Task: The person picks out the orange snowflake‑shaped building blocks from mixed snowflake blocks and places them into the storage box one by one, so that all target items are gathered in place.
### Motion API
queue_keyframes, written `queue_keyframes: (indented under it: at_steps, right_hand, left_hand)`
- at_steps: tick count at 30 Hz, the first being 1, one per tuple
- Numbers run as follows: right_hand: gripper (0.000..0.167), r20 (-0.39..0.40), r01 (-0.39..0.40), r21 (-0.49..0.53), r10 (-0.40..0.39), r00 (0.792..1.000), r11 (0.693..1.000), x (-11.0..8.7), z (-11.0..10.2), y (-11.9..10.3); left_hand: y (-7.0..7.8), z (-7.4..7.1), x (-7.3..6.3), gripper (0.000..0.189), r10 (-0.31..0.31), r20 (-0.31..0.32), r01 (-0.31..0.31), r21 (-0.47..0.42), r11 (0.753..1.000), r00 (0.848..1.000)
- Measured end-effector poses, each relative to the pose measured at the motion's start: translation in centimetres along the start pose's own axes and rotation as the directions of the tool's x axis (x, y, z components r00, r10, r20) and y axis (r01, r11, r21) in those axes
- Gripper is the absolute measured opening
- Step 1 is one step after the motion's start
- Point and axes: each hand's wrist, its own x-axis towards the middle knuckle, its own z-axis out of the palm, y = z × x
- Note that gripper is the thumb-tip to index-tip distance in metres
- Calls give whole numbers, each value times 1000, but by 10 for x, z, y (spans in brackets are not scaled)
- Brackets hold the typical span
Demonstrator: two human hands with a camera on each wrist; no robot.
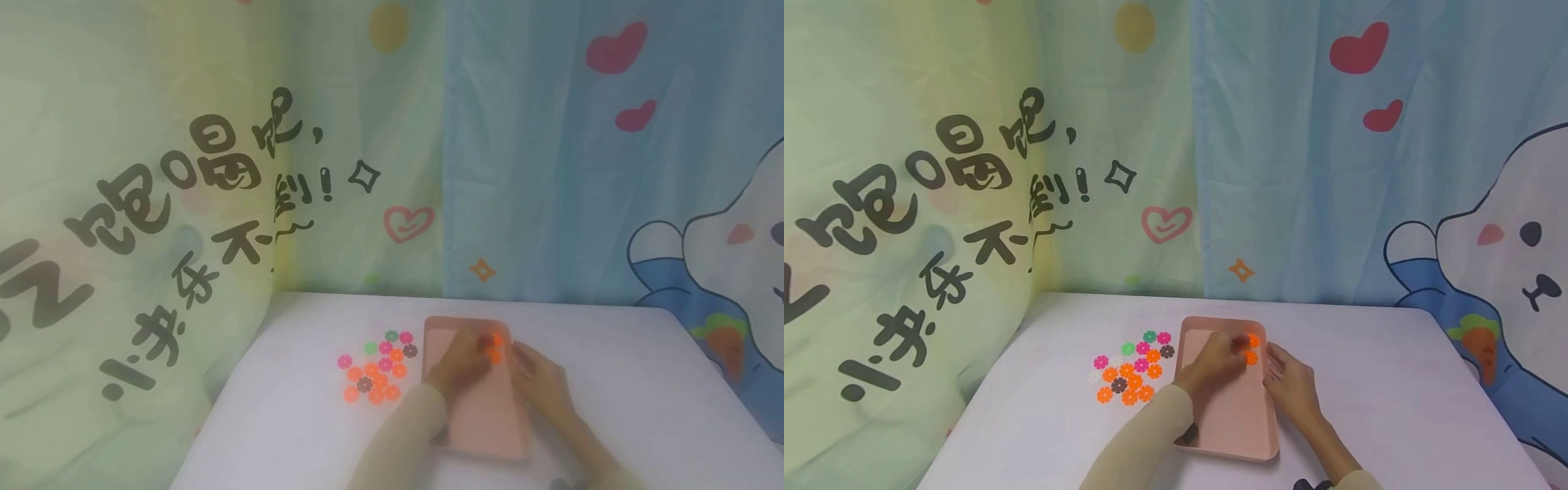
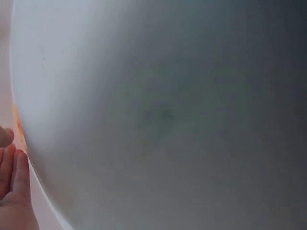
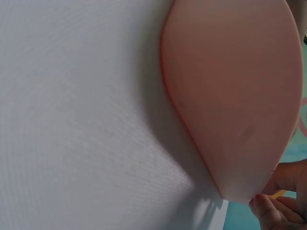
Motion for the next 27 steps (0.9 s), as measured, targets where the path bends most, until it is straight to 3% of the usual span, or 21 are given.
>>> queue_keyframes:
  at_steps: [3, 6, 9, 13, 19, 22, 27]
  right_hand:
    - [58, 14, -26, -3, 26, 1000, 1000, -1, -1, -5]
    - [56, 11, -31, -6, 31, 999, 1000, -1, -2, -7]
    - [54, -9, -7, -6, 7, 1000, 1000, -1, -1, -5]
    - [53, -34, 30, -7, -30, 999, 1000, 0, 1, -1]
    - [52, -56, 66, -4, -66, 996, 998, 1, 3, 5]
    - [52, -72, 81, -12, -82, 994, 997, 1, 3, 6]
    - [54, -75, 83, 2, -83, 994, 997, 2, 5, 10]
  left_hand:
    - [11, -6, -8, 41, -80, 17, 80, -39, 996, 997]
    - [15, -9, -12, 43, -93, 26, 95, -62, 994, 995]
    - [9, -5, -10, 45, -49, 28, 51, -68, 996, 998]
    - [-6, 3, -2, 45, 40, 30, -40, -13, 999, 999]
    - [-19, 10, 12, 42, 187, 22, -188, 117, 975, 982]
    - [-23, 12, 16, 40, 204, 16, -204, 151, 967, 979]
    - [-28, 17, 19, 39, 165, 12, -165, 144, 976, 986]
